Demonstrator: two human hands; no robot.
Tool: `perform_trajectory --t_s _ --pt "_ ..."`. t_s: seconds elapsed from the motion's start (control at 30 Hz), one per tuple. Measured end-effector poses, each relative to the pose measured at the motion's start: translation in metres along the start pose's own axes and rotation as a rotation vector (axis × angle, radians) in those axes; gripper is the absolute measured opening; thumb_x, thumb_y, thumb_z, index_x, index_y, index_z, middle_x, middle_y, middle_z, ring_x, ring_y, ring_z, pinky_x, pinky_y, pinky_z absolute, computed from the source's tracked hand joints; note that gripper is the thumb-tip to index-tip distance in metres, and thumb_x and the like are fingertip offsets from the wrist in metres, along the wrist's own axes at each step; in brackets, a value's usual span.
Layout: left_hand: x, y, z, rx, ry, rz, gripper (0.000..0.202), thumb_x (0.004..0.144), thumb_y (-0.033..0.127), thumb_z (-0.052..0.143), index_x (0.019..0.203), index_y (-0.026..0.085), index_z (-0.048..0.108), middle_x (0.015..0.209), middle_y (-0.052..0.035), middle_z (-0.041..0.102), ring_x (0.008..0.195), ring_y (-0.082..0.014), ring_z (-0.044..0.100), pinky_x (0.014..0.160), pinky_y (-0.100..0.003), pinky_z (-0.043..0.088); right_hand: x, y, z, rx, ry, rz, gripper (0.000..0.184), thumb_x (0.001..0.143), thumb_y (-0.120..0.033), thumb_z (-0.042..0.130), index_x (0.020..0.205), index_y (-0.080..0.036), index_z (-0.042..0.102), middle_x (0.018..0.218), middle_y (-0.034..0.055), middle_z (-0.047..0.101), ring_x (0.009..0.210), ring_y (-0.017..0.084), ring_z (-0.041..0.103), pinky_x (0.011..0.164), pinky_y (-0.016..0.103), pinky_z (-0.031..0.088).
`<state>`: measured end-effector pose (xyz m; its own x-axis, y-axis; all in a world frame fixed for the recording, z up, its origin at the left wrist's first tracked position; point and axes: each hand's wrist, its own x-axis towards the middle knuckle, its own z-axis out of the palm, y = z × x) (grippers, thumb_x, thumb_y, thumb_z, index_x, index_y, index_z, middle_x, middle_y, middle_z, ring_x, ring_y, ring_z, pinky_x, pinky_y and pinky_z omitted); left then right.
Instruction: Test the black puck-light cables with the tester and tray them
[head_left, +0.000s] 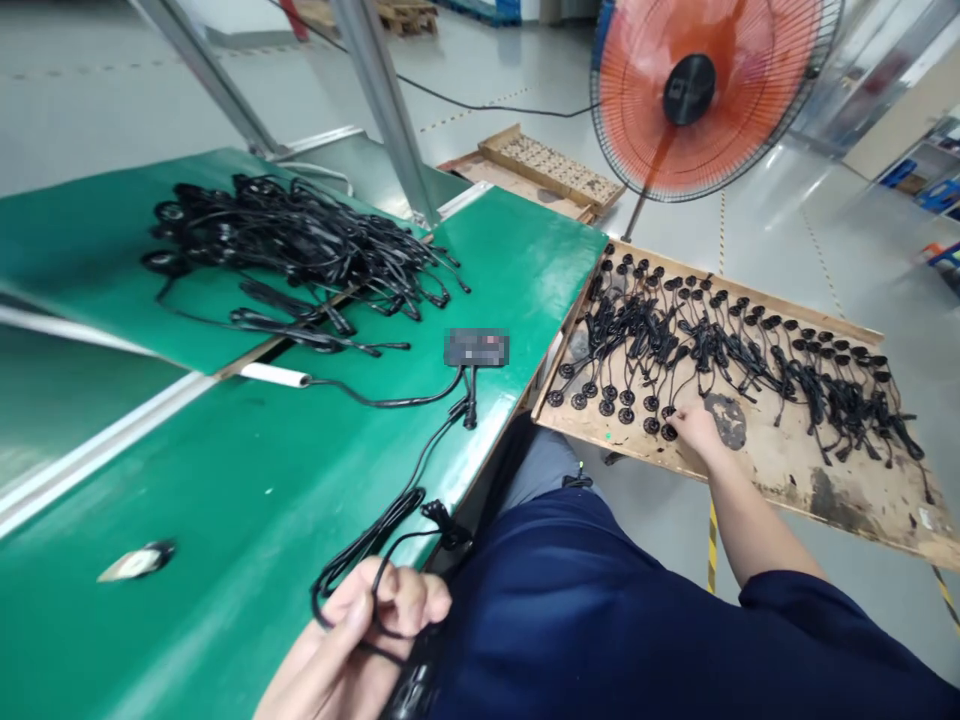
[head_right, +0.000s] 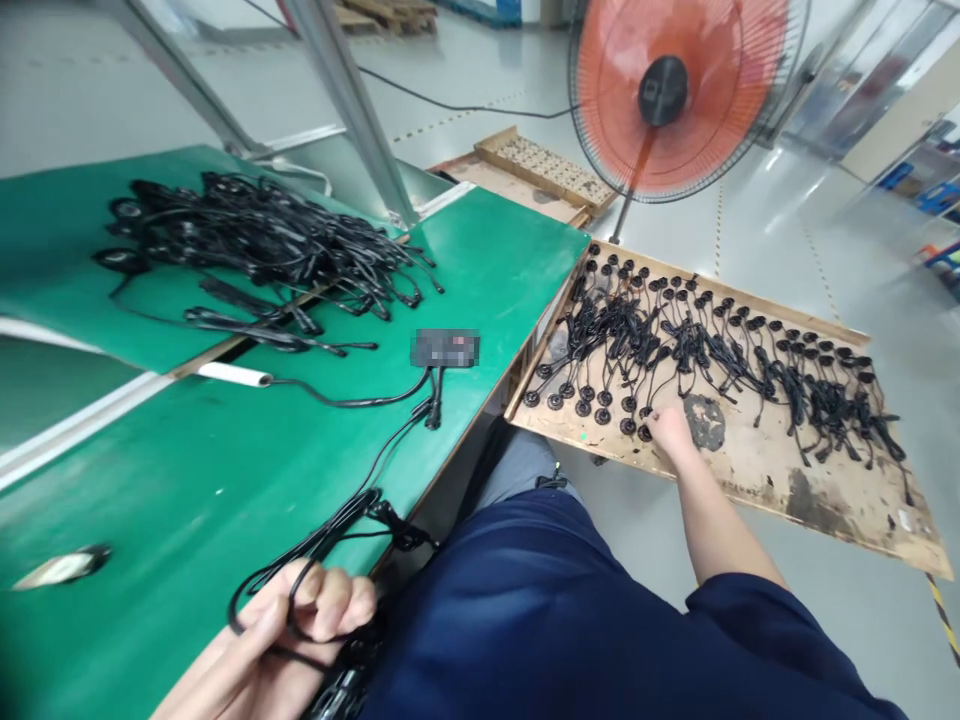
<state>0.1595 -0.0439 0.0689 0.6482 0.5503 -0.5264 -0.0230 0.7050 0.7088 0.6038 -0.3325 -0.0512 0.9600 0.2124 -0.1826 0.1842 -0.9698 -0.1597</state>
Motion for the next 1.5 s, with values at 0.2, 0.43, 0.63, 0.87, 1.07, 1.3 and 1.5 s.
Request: perform_trajectory --t_s 0.2,0.43,0.63,0.87,1.07,1.3,1.5 --pt "0.002 0.0 0.018 -0.122 -0.076 0.074 0.033 0.081 0.042 0.084 0.08 0.016 0.064 0.093 -0.0099 0.071 0.11 -0.032 0.068 0.1 -0.043 0.056 -0.026 -0.056 -0.033 0.102 0.083 -0.111 0.023 0.091 -0.036 0.064 0.091 -0.018 0.077 0.086 0.011 0.075 0.083 0.025 0.069 0.076 0.032 0.052" --pt "0.012 -0.008 0.048 -0.213 -0.054 0.215 0.024 0.089 0.036 0.078 0.086 0.017 0.064 0.127 -0.0146 0.071 0.133 -0.0282 0.059 0.122 -0.046 0.039 -0.173 -0.203 -0.052 0.855 -0.436 -1.235 0.019 0.096 -0.036 0.07 0.108 -0.022 0.075 0.108 0.0074 0.072 0.079 0.017 0.065 0.069 0.029 0.055" --pt "0.005 -0.008 0.052 -0.25 -0.018 0.238 0.026 0.088 0.035 0.079 0.086 0.017 0.061 0.129 -0.0135 0.071 0.129 -0.0263 0.062 0.122 -0.046 0.039 -0.216 -0.247 -0.025 0.837 -0.715 -1.404 0.015 0.1 -0.028 0.062 0.097 -0.017 0.072 0.099 0.0077 0.068 0.095 0.02 0.063 0.089 0.037 0.054" --pt "-0.002 0.0 0.037 -0.135 -0.022 0.145 0.036 0.085 0.045 0.081 0.098 0.013 0.071 0.122 -0.0187 0.073 0.119 -0.0319 0.067 0.107 -0.045 0.053 -0.178 -0.221 -0.062 0.964 -0.972 -1.255 0.022 0.097 -0.034 0.07 0.086 -0.016 0.073 0.092 0.0064 0.07 0.082 0.015 0.065 0.074 0.028 0.053" --pt "0.0 -0.004 0.025 0.056 0.059 0.054 0.054 0.08 0.057 0.081 0.107 0.012 0.069 0.091 -0.0155 0.076 0.075 -0.0239 0.07 0.066 -0.032 0.056 -0.091 -0.152 -0.155 0.915 -0.494 -0.951 0.023 0.09 -0.037 0.078 0.078 -0.018 0.075 0.087 0.0054 0.073 0.082 0.017 0.067 0.077 0.03 0.055" --pt "0.004 -0.008 0.037 0.143 0.021 -0.014 0.047 0.078 0.055 0.083 0.101 0.019 0.063 0.081 -0.0065 0.073 0.062 -0.0196 0.062 0.056 -0.029 0.051 -0.029 -0.066 -0.233 0.677 0.676 -0.598 0.016 0.088 -0.035 0.074 0.085 -0.02 0.076 0.089 0.0062 0.073 0.083 0.018 0.066 0.081 0.033 0.054" --pt "0.01 -0.002 0.032 0.121 0.014 -0.008 0.044 0.079 0.054 0.083 0.097 0.019 0.065 0.077 -0.005 0.069 0.06 -0.0182 0.059 0.056 -0.029 0.05 0.008 -0.003 -0.15 0.184 0.343 -0.12 0.016 0.088 -0.022 0.062 0.084 -0.016 0.076 0.095 0.0066 0.074 0.094 0.02 0.067 0.09 0.033 0.052"
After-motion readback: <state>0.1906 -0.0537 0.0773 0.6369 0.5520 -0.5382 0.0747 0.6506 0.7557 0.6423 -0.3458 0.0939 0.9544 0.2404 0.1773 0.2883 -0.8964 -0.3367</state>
